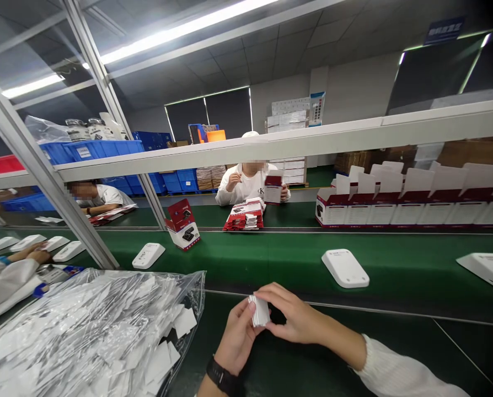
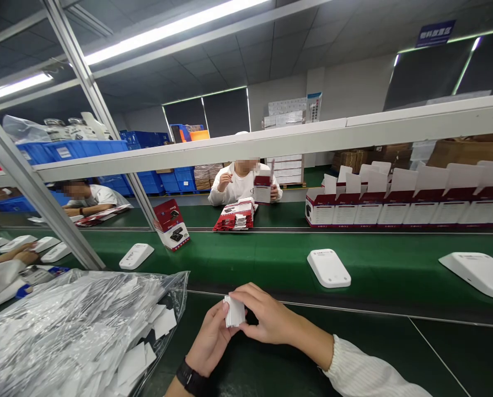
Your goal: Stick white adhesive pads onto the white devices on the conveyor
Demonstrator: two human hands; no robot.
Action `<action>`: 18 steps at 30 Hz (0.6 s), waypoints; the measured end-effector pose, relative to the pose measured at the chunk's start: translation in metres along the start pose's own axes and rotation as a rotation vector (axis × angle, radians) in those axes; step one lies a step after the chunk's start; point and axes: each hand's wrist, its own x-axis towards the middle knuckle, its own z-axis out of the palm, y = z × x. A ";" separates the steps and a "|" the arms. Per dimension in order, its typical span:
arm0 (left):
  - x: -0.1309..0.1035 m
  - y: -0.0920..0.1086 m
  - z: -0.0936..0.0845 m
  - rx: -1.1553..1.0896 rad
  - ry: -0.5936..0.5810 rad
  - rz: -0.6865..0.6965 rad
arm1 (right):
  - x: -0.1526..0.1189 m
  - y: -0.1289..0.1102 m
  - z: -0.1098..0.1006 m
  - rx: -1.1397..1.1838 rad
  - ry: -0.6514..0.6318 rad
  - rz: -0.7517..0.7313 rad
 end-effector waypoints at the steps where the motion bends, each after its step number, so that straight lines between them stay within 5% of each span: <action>1: 0.000 0.001 0.001 0.016 0.001 -0.002 | 0.000 0.000 0.000 0.000 -0.006 0.004; 18: 0.002 -0.003 -0.001 0.083 -0.005 0.021 | 0.000 0.008 0.002 -0.016 0.019 0.011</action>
